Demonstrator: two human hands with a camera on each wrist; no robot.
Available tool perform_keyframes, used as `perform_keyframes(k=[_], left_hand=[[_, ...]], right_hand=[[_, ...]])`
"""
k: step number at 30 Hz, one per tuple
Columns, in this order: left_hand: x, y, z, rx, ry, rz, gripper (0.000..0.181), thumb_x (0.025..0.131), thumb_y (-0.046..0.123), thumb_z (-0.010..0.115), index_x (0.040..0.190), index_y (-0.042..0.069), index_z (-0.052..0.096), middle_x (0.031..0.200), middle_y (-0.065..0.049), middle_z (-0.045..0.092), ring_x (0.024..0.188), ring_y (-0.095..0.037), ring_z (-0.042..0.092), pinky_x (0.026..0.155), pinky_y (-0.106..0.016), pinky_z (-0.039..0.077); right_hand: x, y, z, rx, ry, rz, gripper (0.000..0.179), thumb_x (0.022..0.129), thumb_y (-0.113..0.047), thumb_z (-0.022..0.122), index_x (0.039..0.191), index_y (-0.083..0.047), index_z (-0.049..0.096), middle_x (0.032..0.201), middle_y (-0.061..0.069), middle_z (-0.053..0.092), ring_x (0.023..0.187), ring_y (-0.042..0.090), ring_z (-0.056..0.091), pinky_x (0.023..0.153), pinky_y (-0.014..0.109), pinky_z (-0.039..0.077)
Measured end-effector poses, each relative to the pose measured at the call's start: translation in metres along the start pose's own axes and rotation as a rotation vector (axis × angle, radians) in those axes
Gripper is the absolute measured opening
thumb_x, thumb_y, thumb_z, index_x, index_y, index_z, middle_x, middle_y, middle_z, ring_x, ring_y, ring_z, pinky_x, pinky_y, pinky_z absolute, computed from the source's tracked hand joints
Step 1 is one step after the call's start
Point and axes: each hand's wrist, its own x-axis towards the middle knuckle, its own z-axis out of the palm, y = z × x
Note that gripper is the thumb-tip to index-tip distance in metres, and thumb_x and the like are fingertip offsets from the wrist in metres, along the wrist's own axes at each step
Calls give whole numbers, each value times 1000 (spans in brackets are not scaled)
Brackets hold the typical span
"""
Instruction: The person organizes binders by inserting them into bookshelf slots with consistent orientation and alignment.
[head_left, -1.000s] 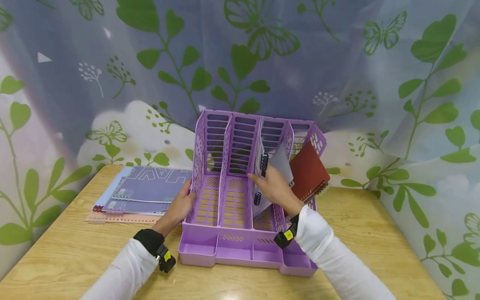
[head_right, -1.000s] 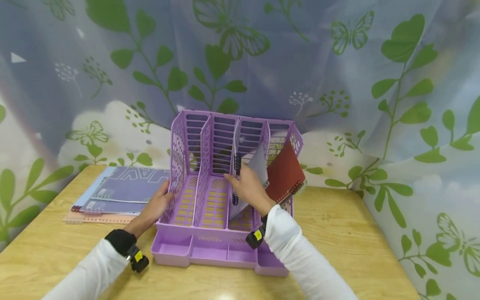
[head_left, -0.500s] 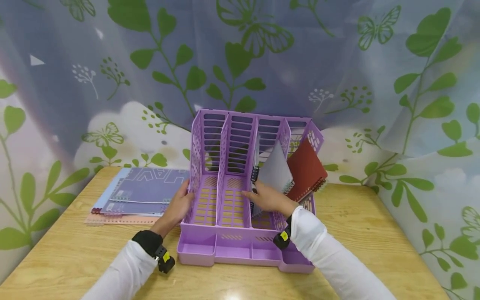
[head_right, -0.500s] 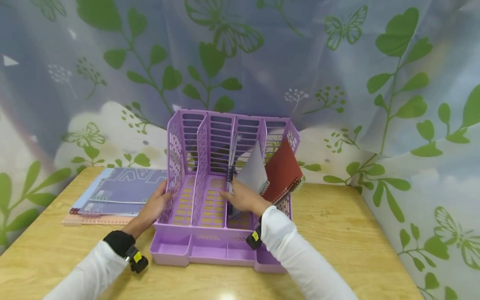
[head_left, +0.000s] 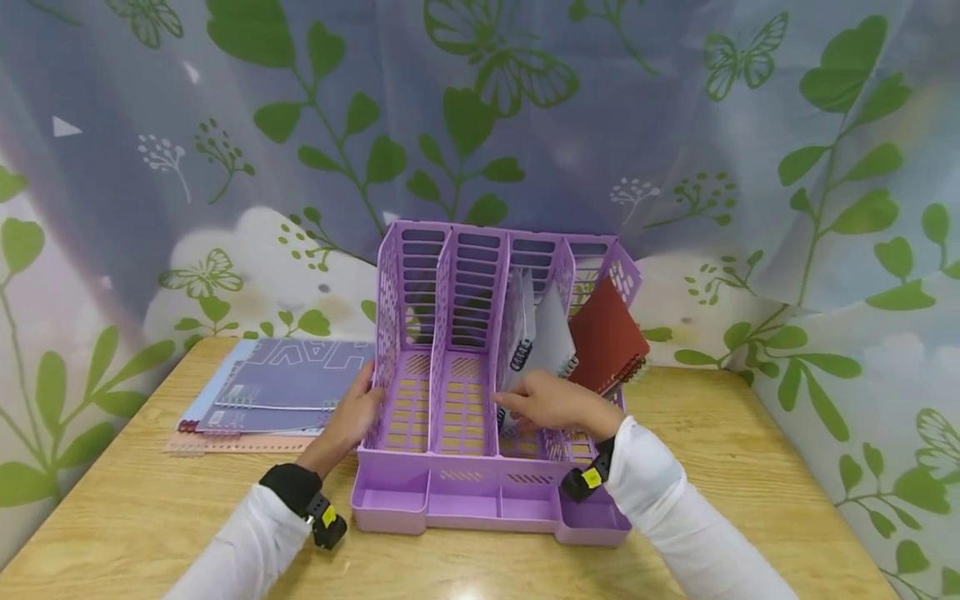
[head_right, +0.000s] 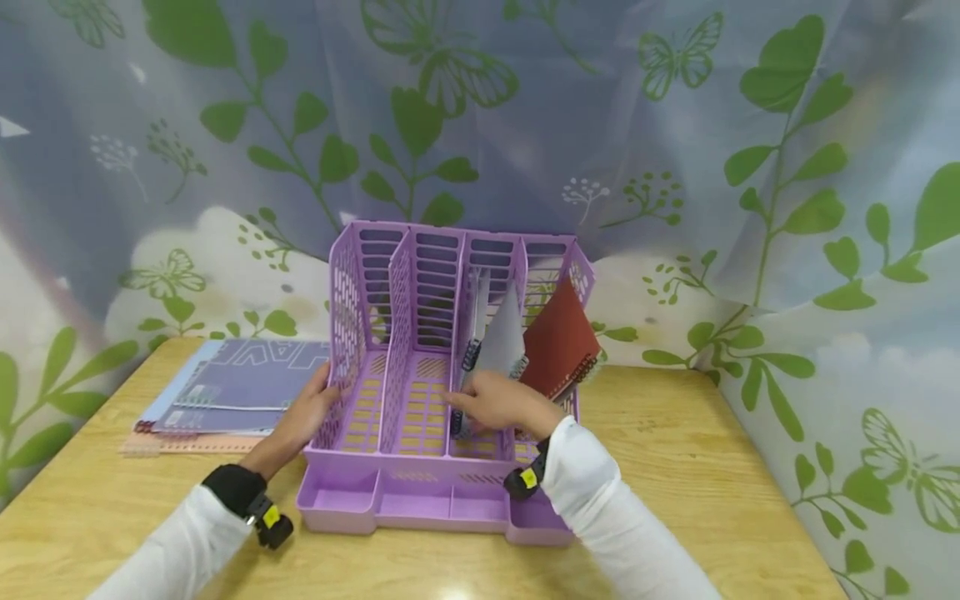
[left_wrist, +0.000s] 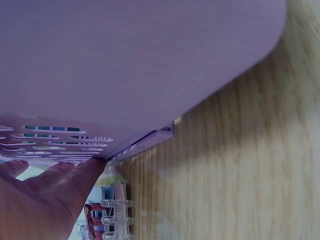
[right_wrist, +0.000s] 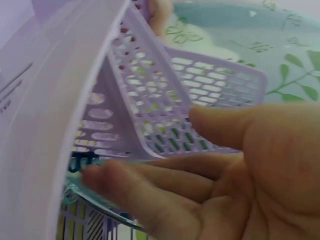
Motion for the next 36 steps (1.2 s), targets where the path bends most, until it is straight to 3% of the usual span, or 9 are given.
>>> perform_keyframes(k=[3, 5, 8, 14, 20, 24, 29, 32, 36], left_hand=[[2, -1, 0, -13, -11, -14, 58, 97, 4, 30, 152, 0, 11, 145, -32, 29, 125, -45, 37, 107, -54, 27], [2, -1, 0, -17, -13, -16, 58, 97, 3, 30, 152, -1, 10, 145, -33, 28, 126, -45, 35, 108, -54, 25], [1, 0, -1, -17, -14, -14, 58, 97, 3, 30, 152, -1, 10, 145, -33, 28, 127, -45, 34, 108, -53, 25], [-4, 1, -1, -11, 2, 0, 59, 97, 4, 31, 152, 1, 10, 142, -32, 33, 124, -45, 38, 105, -54, 29], [-2, 0, 1, -24, 1, 24, 57, 96, 3, 31, 151, 0, 15, 130, -36, 43, 112, -49, 48, 97, -57, 38], [-3, -1, -1, -25, 6, 20, 57, 96, 3, 31, 151, 0, 16, 130, -36, 43, 111, -48, 48, 97, -57, 38], [-5, -1, -4, -23, 15, 8, 56, 96, 4, 31, 150, 1, 17, 131, -35, 43, 112, -47, 48, 97, -56, 38], [-5, 1, -3, -37, 7, 5, 55, 97, 5, 31, 150, 1, 18, 129, -35, 45, 110, -48, 49, 94, -55, 40], [-4, 4, 0, -47, -2, -5, 56, 97, 5, 31, 151, 2, 16, 126, -37, 47, 106, -48, 51, 91, -55, 44]], right_hand=[[-17, 3, -4, 79, -23, 2, 44, 102, -29, 46, 68, -3, 56, 69, 2, 58, 72, 14, 64, 69, 29, 54], [-29, 7, -8, 118, -5, -1, 39, 101, -28, 47, 89, 4, 66, 84, 8, 64, 81, 20, 66, 72, 30, 55], [-49, 17, -17, 171, 57, 0, 41, 101, -26, 48, 121, 9, 59, 112, 21, 64, 97, 29, 66, 77, 35, 56], [-85, 44, -36, 158, 177, 15, 36, 101, -22, 48, 117, 9, 59, 97, 16, 68, 84, 26, 67, 70, 40, 57], [-108, 71, -40, 48, 331, 144, 32, 98, -30, 54, 98, -1, 67, 79, 5, 65, 74, 19, 61, 64, 35, 53], [-106, 89, -33, 24, 404, 211, 39, 95, -41, 56, 97, -3, 64, 83, 9, 64, 73, 21, 61, 61, 34, 53], [-85, 109, -18, 150, 348, 143, 65, 97, -40, 53, 139, 6, 37, 129, 29, 48, 107, 39, 57, 76, 43, 55], [-73, 115, -8, 174, 315, 20, 64, 102, -26, 46, 149, 4, 16, 146, 31, 28, 128, 46, 37, 96, 53, 42], [-66, 117, 2, 129, 353, -52, 56, 102, -5, 35, 150, 4, 8, 149, 32, 19, 135, 47, 21, 108, 59, 20]])
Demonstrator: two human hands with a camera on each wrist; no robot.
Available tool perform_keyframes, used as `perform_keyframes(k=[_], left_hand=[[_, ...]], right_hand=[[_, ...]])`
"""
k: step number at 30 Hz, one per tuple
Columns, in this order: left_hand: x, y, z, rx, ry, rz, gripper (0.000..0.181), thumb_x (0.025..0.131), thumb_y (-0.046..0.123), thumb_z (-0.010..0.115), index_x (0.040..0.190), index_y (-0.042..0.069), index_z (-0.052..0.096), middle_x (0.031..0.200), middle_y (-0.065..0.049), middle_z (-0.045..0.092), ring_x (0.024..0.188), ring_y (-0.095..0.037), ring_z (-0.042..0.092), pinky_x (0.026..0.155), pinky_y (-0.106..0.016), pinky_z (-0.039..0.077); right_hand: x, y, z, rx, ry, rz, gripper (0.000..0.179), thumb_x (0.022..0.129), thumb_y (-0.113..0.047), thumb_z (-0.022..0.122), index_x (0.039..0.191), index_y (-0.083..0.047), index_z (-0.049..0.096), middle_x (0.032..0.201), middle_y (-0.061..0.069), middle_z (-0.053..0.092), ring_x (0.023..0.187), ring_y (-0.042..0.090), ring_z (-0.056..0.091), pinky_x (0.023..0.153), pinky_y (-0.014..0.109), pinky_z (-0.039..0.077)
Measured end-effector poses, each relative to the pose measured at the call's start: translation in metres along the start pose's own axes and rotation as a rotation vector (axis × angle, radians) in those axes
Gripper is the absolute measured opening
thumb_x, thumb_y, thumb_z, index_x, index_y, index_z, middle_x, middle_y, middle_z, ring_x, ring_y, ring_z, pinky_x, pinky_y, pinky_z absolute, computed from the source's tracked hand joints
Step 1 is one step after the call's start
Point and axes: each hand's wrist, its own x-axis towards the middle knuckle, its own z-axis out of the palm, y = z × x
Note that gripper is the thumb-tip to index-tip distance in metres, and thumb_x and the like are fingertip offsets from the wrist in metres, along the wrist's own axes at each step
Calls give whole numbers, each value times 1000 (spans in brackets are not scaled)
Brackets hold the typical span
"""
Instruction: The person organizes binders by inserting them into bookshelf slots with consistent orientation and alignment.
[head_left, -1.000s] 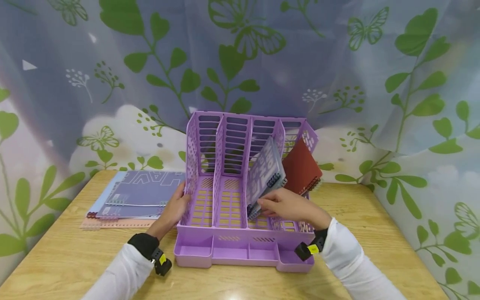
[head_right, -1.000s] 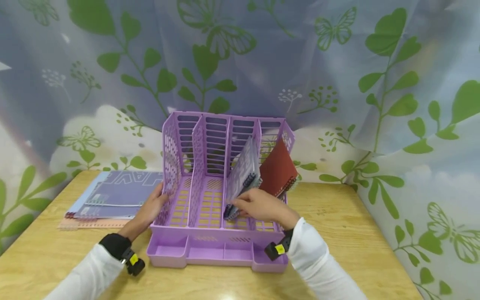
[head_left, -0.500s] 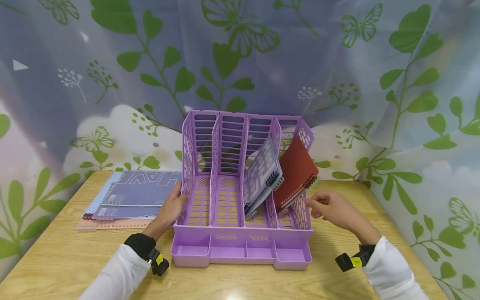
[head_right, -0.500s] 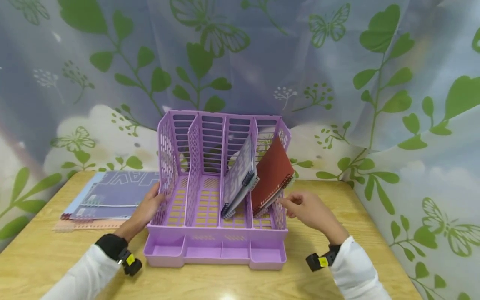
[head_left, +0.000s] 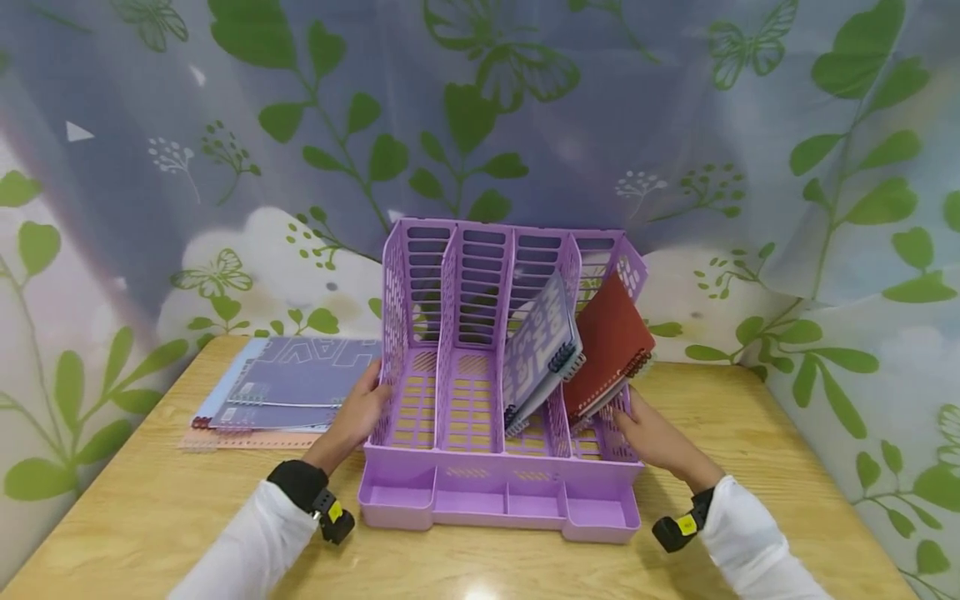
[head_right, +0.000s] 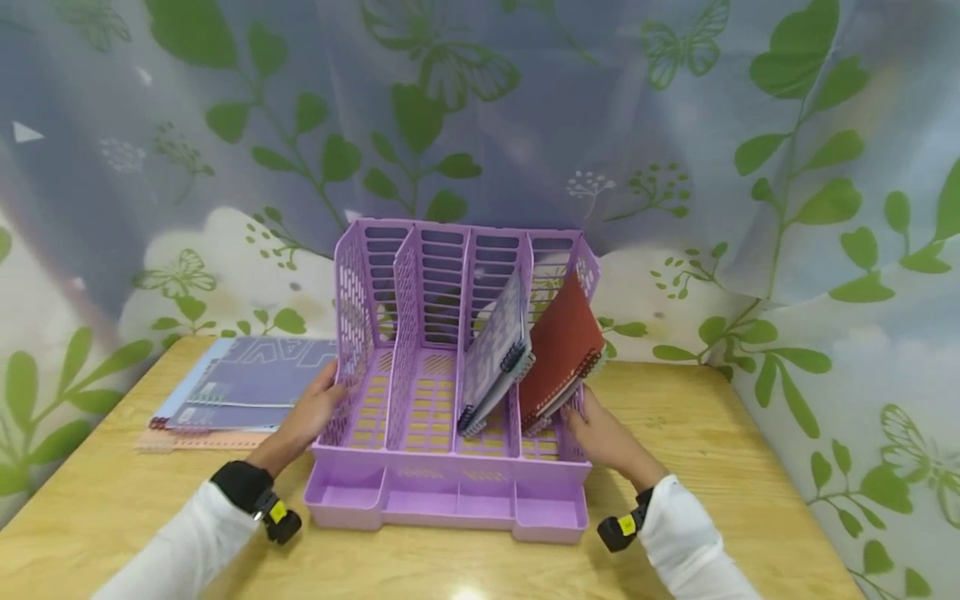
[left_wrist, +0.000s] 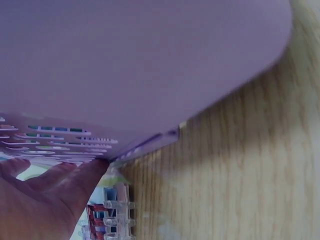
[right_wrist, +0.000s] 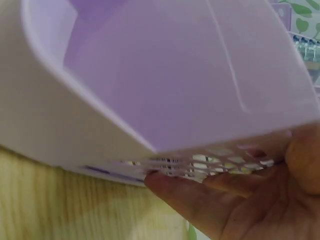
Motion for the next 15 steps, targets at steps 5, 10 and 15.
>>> perform_keyframes(k=[5, 10, 15], left_hand=[[3, 6, 1, 93, 10, -9, 56, 98, 9, 35, 151, 2, 18, 122, -35, 50, 103, -46, 55, 89, -53, 46], [-6, 14, -11, 158, 67, -73, 55, 101, 25, 41, 148, 1, 28, 133, -28, 47, 114, -42, 53, 92, -47, 47], [-37, 21, -47, -203, 201, -210, 56, 103, 23, 34, 150, -3, 17, 147, -27, 29, 117, -28, 52, 95, -32, 46]], right_hand=[[-3, -3, 1, -30, 55, 46, 55, 100, -1, 30, 150, 5, 8, 147, 35, 23, 130, 48, 30, 104, 60, 27], [-3, -5, 3, -65, 91, 35, 51, 98, 2, 31, 146, 8, 15, 143, 37, 28, 128, 49, 32, 105, 59, 26], [-2, -3, 6, -117, 117, -10, 49, 96, 6, 32, 143, 13, 18, 140, 40, 30, 129, 51, 29, 108, 58, 21]])
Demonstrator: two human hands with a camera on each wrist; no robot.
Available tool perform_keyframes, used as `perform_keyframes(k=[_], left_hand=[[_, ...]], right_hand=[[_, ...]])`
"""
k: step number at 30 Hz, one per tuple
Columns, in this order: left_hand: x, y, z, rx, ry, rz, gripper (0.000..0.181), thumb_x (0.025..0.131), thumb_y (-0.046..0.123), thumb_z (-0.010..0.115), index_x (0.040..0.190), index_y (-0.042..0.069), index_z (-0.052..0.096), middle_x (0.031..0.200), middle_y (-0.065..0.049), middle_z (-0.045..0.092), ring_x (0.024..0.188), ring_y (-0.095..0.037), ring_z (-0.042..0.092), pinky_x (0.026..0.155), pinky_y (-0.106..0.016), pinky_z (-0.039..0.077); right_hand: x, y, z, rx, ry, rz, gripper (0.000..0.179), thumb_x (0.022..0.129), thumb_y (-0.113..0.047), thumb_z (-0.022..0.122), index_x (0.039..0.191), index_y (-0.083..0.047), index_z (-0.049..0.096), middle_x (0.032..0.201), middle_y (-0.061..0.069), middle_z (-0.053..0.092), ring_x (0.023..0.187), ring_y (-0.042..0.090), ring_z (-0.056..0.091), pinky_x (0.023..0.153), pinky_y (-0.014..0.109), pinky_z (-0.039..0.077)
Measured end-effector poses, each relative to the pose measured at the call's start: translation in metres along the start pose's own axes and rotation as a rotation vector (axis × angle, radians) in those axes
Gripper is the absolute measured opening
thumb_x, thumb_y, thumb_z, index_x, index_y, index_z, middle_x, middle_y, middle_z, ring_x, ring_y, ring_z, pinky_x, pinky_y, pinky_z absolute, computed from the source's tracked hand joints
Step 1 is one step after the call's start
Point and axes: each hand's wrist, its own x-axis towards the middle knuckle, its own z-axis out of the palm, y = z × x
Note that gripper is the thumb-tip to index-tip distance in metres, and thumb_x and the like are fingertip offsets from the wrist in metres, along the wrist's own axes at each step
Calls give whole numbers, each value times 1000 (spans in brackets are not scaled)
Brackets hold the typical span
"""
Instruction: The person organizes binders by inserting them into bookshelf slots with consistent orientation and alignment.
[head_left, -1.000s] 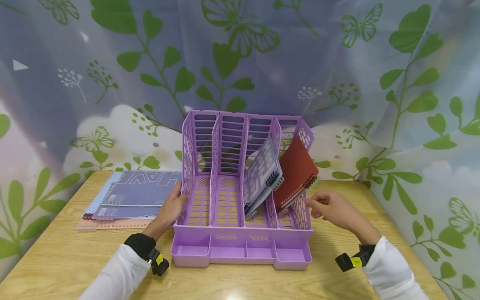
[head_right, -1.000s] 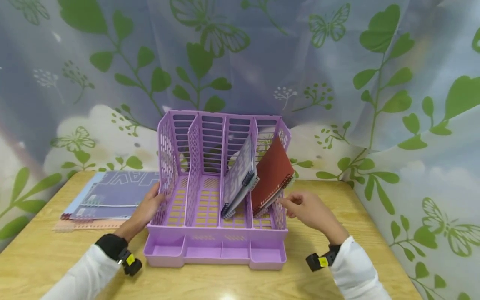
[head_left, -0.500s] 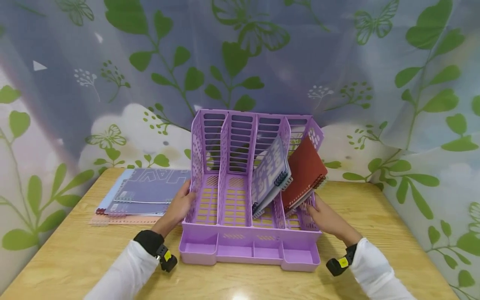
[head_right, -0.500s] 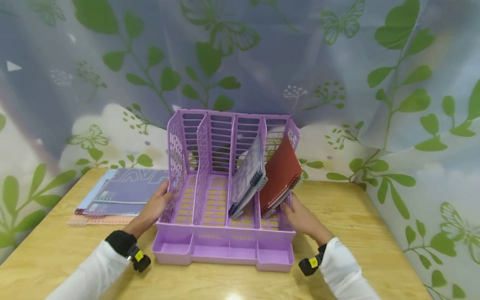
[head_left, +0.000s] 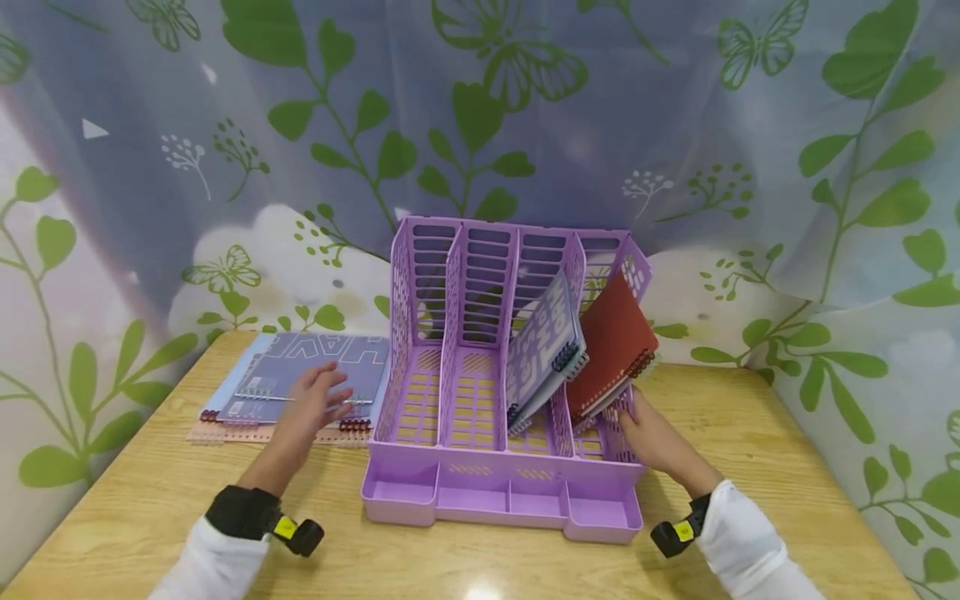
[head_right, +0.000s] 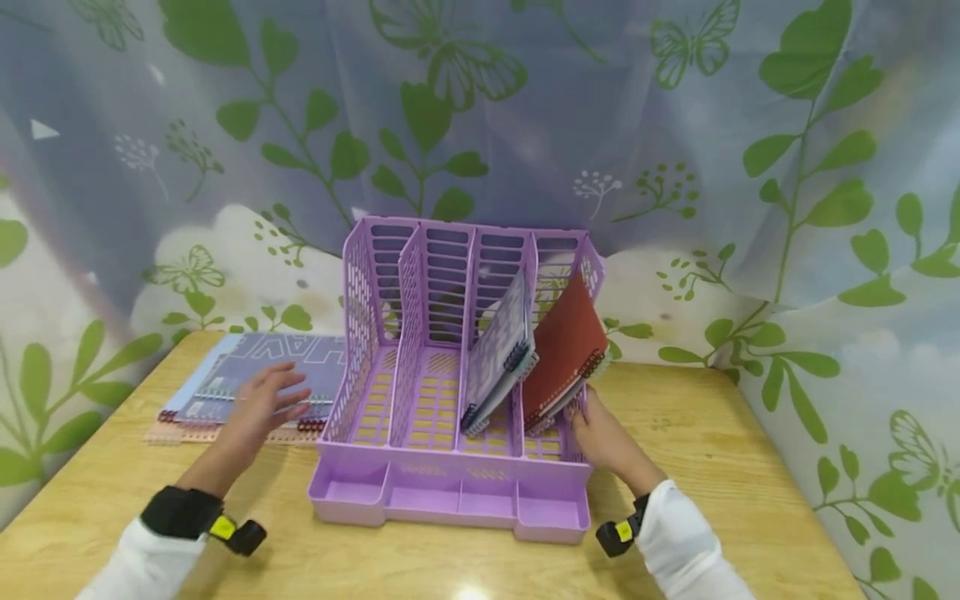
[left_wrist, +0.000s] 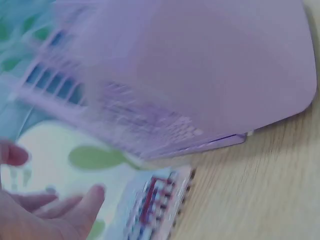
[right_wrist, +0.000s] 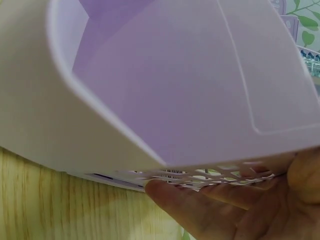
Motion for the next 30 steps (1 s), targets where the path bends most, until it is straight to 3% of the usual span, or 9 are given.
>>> perform_keyframes(k=[4, 7, 10, 14, 17, 24, 26, 30], left_hand=[[-9, -5, -35, -466, -34, -132, 59, 104, 22, 26, 151, 1, -2, 155, -23, 1, 134, -25, 32, 106, -27, 32], [-8, -12, -52, -762, -106, -222, 64, 104, 24, 23, 149, 10, -19, 155, -14, -20, 143, -27, -1, 112, -28, 21], [-6, -19, -60, -944, -162, -281, 68, 103, 26, 22, 144, 13, -31, 153, -8, -29, 142, -24, -11, 114, -29, 13], [2, -25, -65, -1142, -155, -359, 68, 102, 30, 22, 144, 19, -31, 154, -3, -26, 143, -22, -10, 114, -32, 12], [9, -25, -66, -1189, -125, -398, 70, 102, 32, 25, 144, 22, -30, 155, -1, -24, 143, -20, -7, 114, -33, 14], [19, -22, -63, -1109, -16, -449, 74, 101, 31, 34, 150, 20, -20, 158, 0, -11, 143, -18, 4, 113, -31, 19], [21, -23, -63, -1085, 5, -438, 73, 101, 30, 34, 150, 21, -20, 158, 0, -9, 143, -17, 6, 113, -31, 20], [31, -22, -65, -1066, -11, -363, 72, 102, 27, 32, 148, 25, -23, 157, 4, -14, 143, -16, 0, 112, -29, 19]], right_hand=[[-3, 0, -4, -26, 22, -14, 48, 95, 6, 33, 141, 14, 20, 139, 40, 30, 128, 52, 29, 107, 58, 21], [-5, 0, -7, -38, 36, -16, 47, 95, 7, 33, 140, 15, 22, 137, 41, 32, 127, 52, 31, 107, 58, 22], [-4, 1, -7, -39, 36, -14, 47, 95, 7, 34, 140, 15, 22, 137, 41, 32, 127, 52, 31, 107, 58, 23], [-3, 3, -5, -33, 44, -16, 47, 95, 7, 34, 140, 15, 23, 137, 40, 33, 127, 51, 33, 106, 58, 24], [-3, 4, -3, -36, 58, -14, 46, 95, 7, 35, 139, 15, 25, 135, 40, 36, 125, 51, 36, 106, 57, 26], [-3, 2, 0, -52, 45, -4, 45, 96, 4, 35, 139, 16, 25, 134, 41, 37, 124, 52, 37, 105, 57, 26], [-3, 1, 0, -52, 40, 0, 45, 96, 5, 35, 138, 16, 24, 133, 41, 37, 123, 52, 38, 105, 58, 27], [-1, 2, 1, -52, 24, -2, 46, 96, 5, 33, 140, 15, 23, 136, 41, 35, 124, 51, 36, 105, 57, 27]])
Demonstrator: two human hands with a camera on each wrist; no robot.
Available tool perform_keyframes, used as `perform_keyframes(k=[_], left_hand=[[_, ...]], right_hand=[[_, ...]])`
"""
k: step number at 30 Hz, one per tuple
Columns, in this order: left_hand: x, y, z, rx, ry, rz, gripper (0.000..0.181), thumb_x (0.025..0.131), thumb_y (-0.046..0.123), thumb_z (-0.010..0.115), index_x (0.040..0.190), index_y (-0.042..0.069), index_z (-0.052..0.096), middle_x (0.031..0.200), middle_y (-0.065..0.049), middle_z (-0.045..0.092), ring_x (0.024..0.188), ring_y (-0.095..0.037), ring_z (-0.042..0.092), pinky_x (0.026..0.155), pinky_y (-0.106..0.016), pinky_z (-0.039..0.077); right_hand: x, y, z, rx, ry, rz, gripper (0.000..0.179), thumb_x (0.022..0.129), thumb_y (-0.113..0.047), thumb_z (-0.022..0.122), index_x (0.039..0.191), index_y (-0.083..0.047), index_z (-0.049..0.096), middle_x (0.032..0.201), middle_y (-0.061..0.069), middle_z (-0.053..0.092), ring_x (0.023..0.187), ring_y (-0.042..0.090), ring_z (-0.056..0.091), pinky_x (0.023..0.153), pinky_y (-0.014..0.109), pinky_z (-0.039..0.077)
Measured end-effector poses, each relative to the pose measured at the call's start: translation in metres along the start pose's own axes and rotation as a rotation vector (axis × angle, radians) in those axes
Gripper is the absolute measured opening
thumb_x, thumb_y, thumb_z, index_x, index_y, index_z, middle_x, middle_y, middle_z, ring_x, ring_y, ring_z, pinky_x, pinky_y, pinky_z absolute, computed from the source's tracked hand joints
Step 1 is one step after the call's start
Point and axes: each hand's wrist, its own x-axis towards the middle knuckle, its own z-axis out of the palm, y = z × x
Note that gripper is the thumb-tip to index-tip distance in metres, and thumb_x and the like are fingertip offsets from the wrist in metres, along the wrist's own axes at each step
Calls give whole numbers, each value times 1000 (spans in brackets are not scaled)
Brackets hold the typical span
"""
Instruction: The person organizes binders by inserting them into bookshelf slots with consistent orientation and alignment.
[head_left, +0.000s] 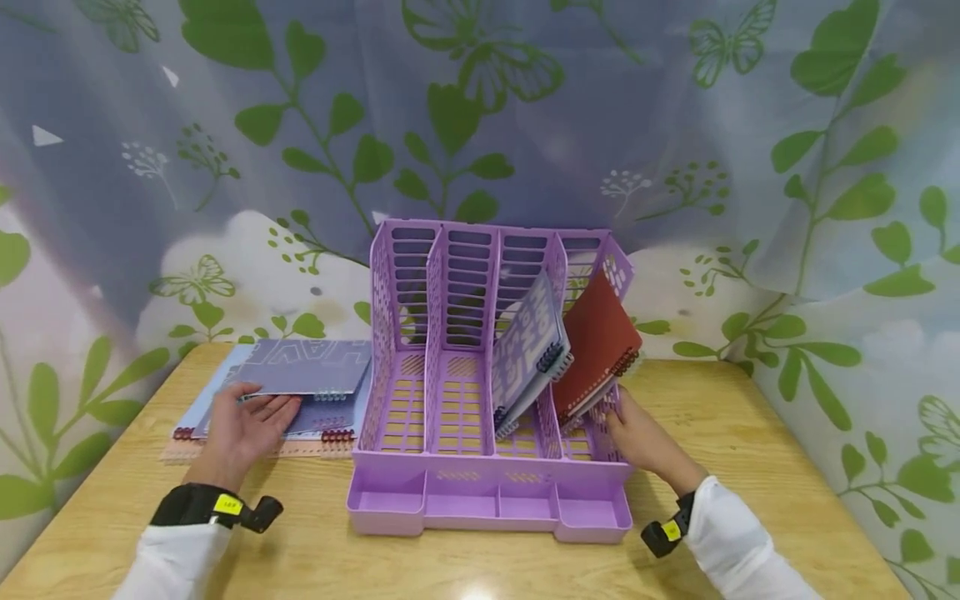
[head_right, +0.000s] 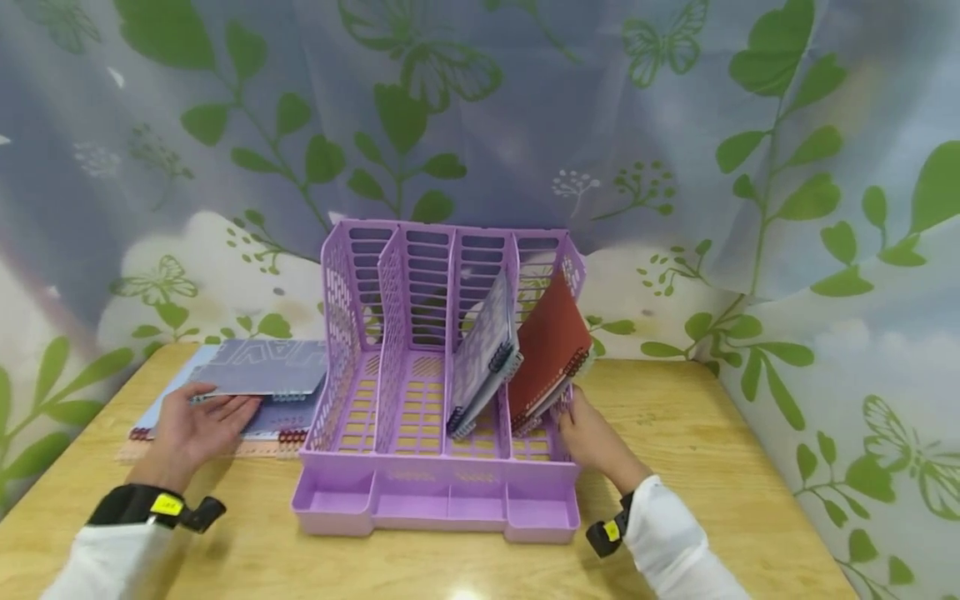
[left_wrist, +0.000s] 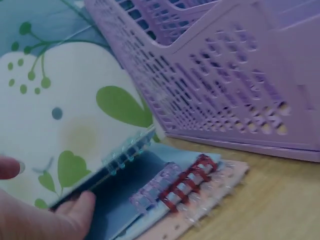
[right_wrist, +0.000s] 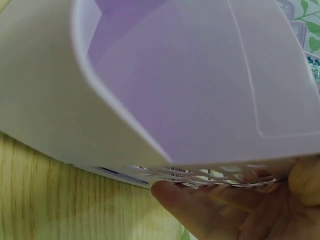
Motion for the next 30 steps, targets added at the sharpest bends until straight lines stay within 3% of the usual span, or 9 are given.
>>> perform_keyframes(k=[5, 9, 11, 14, 23, 30], left_hand=[[19, 10, 4, -109, -34, -5, 77, 101, 20, 37, 145, 38, -23, 156, 13, -16, 142, -8, -5, 114, -28, 14], [37, 18, 6, -232, -22, -73, 68, 102, 18, 36, 148, 39, -10, 155, 15, 1, 139, -2, 6, 113, -26, 12], [44, 23, 5, -267, -15, -87, 59, 103, 19, 32, 148, 38, -1, 150, 17, 10, 136, -1, 12, 112, -24, 12], [50, 30, 3, -285, -8, -86, 53, 104, 20, 27, 146, 39, 2, 146, 21, 13, 133, 2, 13, 111, -23, 12], [54, 30, 4, -316, -44, -98, 54, 104, 18, 23, 147, 40, -3, 147, 22, 7, 133, 3, 11, 111, -24, 10], [45, 25, 3, -359, -59, -59, 62, 103, 12, 29, 147, 44, -1, 149, 25, 5, 134, 4, 10, 112, -23, 10]], right_hand=[[4, -3, 0, 6, -20, 3, 47, 98, 3, 33, 141, 15, 21, 137, 39, 35, 126, 50, 35, 106, 57, 26], [6, -8, 3, 7, -34, 9, 46, 98, 3, 32, 141, 14, 21, 137, 39, 35, 127, 49, 35, 106, 56, 26], [8, -10, 5, 10, -41, 8, 46, 98, 3, 32, 141, 14, 21, 138, 38, 35, 128, 48, 34, 107, 55, 25], [10, -11, 8, 3, -42, -2, 45, 97, 3, 33, 139, 15, 23, 136, 39, 37, 126, 48, 36, 106, 55, 27], [7, -10, 7, -8, -35, 44, 46, 98, 1, 32, 140, 15, 20, 135, 40, 36, 126, 49, 36, 106, 56, 27], [3, -4, 3, -28, -18, 57, 48, 97, 2, 32, 141, 15, 20, 136, 40, 36, 126, 49, 36, 107, 55, 26]])
